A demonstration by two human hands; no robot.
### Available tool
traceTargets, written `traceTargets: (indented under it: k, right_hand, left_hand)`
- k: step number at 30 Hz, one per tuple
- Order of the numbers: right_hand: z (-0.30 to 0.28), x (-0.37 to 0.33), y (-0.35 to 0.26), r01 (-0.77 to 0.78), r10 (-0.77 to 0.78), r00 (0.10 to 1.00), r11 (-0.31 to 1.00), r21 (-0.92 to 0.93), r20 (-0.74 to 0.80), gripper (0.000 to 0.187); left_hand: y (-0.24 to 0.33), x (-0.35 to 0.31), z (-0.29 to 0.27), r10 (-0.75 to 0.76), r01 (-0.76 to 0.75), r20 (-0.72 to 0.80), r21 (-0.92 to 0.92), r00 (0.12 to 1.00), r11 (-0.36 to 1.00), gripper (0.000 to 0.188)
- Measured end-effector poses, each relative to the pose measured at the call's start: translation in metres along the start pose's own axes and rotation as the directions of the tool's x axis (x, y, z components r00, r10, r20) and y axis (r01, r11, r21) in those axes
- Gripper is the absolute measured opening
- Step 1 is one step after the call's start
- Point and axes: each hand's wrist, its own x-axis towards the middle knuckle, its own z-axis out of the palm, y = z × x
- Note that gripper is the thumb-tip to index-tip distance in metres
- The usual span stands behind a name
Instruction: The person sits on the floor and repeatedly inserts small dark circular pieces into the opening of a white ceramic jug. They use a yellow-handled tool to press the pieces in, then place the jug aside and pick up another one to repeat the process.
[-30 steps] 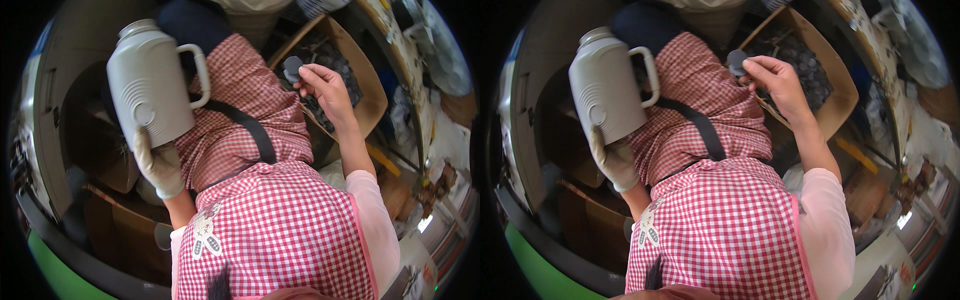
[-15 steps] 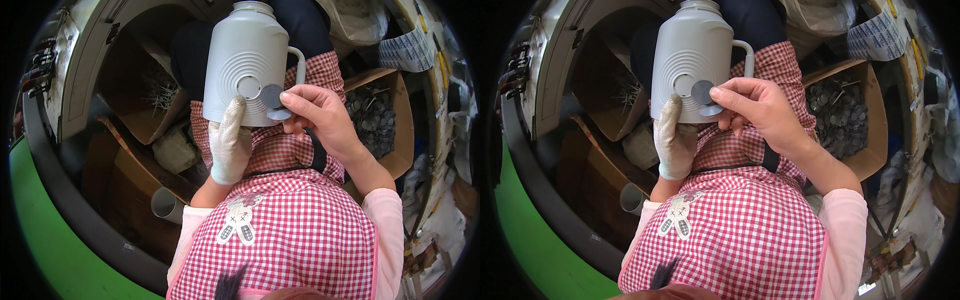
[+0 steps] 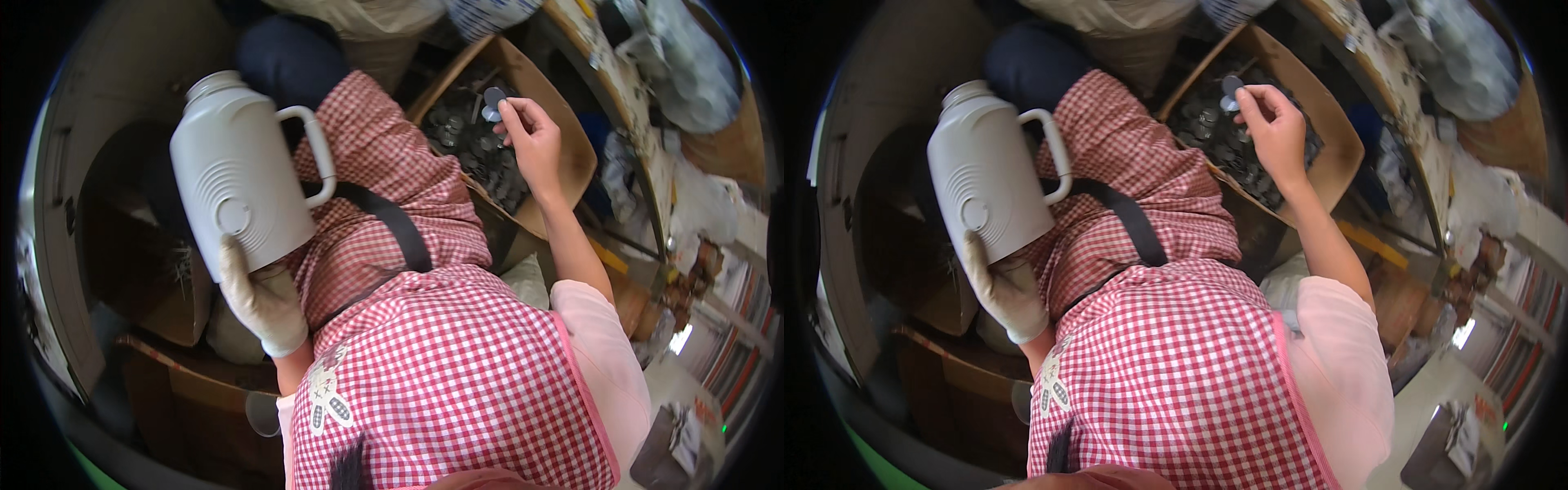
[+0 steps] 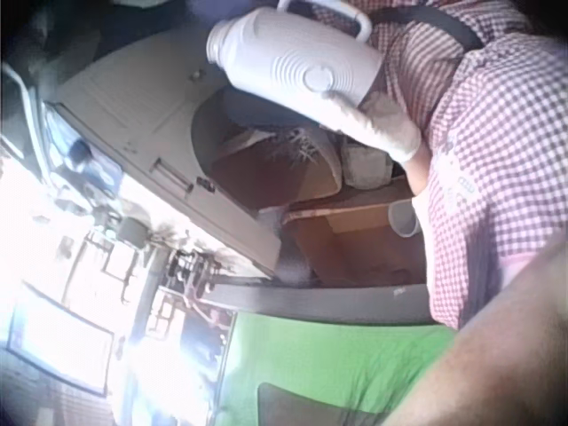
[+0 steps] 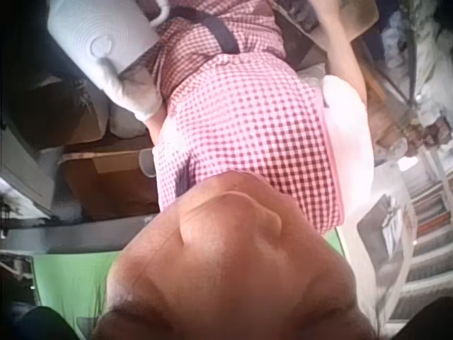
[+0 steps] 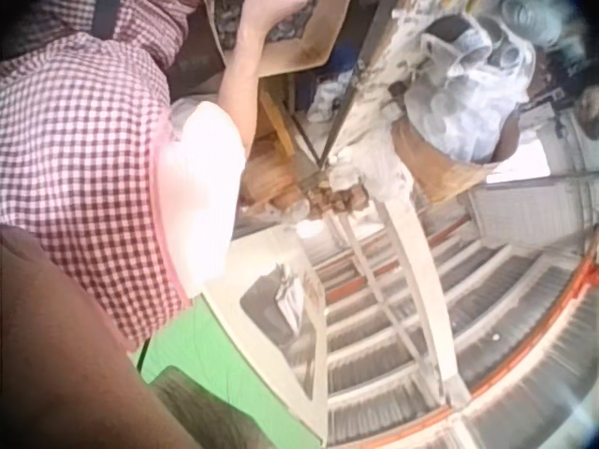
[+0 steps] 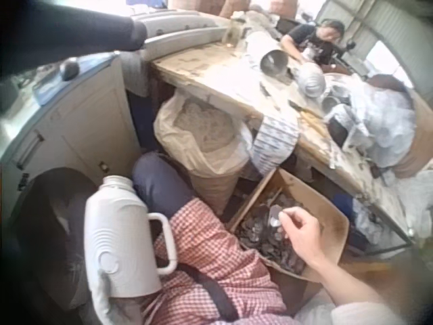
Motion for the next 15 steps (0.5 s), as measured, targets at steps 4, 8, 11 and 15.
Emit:
traceTargets:
  k: [4,8,11,15]
  right_hand:
    - [-0.045,0.021,0.079,-0.185,0.163,0.976,0.971,-0.153,-0.144,0.027]
    - [-0.060,0.039,0.122,-0.151,0.080,0.973,0.928,-0.339,-0.215,0.029]
    - [-0.047,0.045,0.114,-0.068,0.014,0.976,0.967,-0.246,-0.215,0.024]
    - [0.010,0.038,0.043,-0.273,0.195,0.959,0.835,0.477,0.207,0.015]
  left_hand:
    - [-0.015,-0.003,-0.008,0.125,-0.122,-0.002,0.225,0.992,0.967,0.053]
    - [-0.014,0.002,-0.007,0.017,-0.013,-0.087,0.047,0.996,0.999,0.047]
    - [-0.009,0.004,-0.003,-0.252,0.174,-0.163,-0.386,0.954,0.906,0.043]
    - [-0.008,0.002,0.000,-0.376,0.221,-0.217,-0.517,0.901,0.827,0.048]
